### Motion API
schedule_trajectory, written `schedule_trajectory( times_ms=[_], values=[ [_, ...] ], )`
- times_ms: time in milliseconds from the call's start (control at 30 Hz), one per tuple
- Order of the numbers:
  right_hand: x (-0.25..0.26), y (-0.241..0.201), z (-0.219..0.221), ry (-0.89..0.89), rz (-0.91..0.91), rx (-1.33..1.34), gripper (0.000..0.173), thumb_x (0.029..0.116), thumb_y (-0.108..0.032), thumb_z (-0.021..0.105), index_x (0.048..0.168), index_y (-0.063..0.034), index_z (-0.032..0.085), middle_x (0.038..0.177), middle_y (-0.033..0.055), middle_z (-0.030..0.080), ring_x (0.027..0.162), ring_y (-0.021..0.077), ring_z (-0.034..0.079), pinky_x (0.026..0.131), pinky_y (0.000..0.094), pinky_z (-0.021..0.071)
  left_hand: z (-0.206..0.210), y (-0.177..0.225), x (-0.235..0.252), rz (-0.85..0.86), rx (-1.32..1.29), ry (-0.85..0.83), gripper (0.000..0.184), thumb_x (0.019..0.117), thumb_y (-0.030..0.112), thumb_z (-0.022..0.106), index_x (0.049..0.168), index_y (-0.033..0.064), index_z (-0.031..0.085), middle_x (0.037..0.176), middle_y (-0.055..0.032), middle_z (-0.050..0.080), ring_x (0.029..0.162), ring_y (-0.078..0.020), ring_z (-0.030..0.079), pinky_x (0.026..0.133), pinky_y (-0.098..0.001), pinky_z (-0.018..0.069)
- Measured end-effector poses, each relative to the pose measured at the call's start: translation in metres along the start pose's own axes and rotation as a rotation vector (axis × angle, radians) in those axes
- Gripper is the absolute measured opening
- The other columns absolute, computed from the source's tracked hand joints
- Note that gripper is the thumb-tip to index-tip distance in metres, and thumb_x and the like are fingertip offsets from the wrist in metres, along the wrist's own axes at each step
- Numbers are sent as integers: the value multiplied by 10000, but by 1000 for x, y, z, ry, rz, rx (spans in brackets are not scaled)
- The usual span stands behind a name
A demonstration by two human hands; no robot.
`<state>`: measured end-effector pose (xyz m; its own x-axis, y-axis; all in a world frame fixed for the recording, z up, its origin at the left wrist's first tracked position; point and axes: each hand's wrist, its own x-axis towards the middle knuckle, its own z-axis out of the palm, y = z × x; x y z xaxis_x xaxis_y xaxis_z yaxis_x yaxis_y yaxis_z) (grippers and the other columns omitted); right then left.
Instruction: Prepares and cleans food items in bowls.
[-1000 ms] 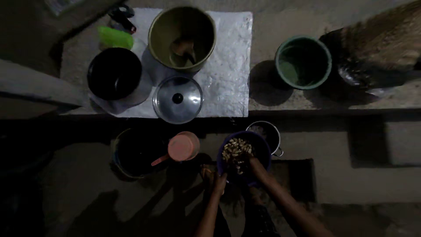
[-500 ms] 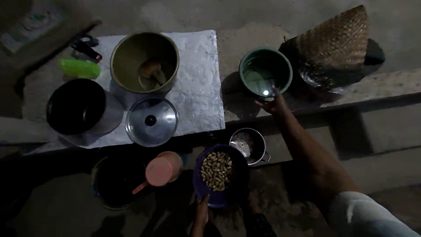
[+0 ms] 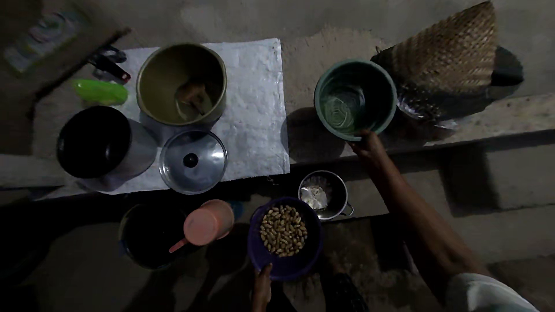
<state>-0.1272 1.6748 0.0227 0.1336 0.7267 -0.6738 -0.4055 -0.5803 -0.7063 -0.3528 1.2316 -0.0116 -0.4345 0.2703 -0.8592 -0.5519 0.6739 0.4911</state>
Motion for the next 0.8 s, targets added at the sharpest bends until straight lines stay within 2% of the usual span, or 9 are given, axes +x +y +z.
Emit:
schedule_trajectory(
  times_ms=[67,133,267,400,433,533,667,800],
  values=[
    [-25,-2,-13,30,-18,-29,192,982,-64,507,1174,-55,510,911,63,607,723,125,637,641,277,581,0,0,-1,-1,-1,-7,602,991,-16,558,1537,-14,304,1424,-244,497,1188,-262,573,969,-420,521],
    [-54,2,-29,70,-24,-82,126,984,-64,516,1110,-70,522,845,29,608,674,93,627,603,246,569,-3,3,-3,6,10,-4,597,988,-30,558,1532,-21,311,1406,-240,510,1169,-251,584,964,-407,530],
    [-112,25,-70,124,35,-74,160,982,-78,535,1140,-98,520,913,25,624,738,96,648,652,261,586,-13,8,6,19,21,-16,530,1002,-27,537,1498,-39,350,1363,-244,535,1131,-250,605,933,-405,546],
    [-155,85,-127,233,118,-126,156,1014,-56,490,1166,-29,514,900,80,635,716,143,652,620,303,580,-31,19,12,35,80,-11,573,1004,-23,537,1527,-36,304,1423,-266,490,1185,-283,575,973,-421,520],
    [-167,103,-140,279,142,-137,143,1017,-42,486,1155,-19,513,868,75,626,683,132,636,587,288,560,-35,23,11,37,92,-15,582,1005,-28,532,1535,-32,292,1437,-268,477,1193,-286,570,979,-423,516],
    [-199,160,-177,375,227,-79,192,1010,-30,477,1199,-1,496,892,90,604,683,132,622,575,286,554,-44,37,8,32,135,-13,568,1013,-13,540,1531,-23,309,1435,-266,485,1191,-287,576,973,-426,521],
    [-234,215,-198,468,342,-95,153,1023,-36,473,1166,-3,516,856,67,571,621,94,557,534,235,492,-66,39,18,61,236,-67,533,1016,-2,541,1508,-40,341,1403,-260,507,1178,-275,581,973,-424,522],
    [-244,277,-222,558,385,39,292,1019,-39,470,1307,10,472,998,122,581,746,145,605,617,284,544,-80,41,23,99,259,-108,544,994,-47,543,1500,-41,342,1381,-238,520,1145,-233,597,954,-379,539]
  ],
)
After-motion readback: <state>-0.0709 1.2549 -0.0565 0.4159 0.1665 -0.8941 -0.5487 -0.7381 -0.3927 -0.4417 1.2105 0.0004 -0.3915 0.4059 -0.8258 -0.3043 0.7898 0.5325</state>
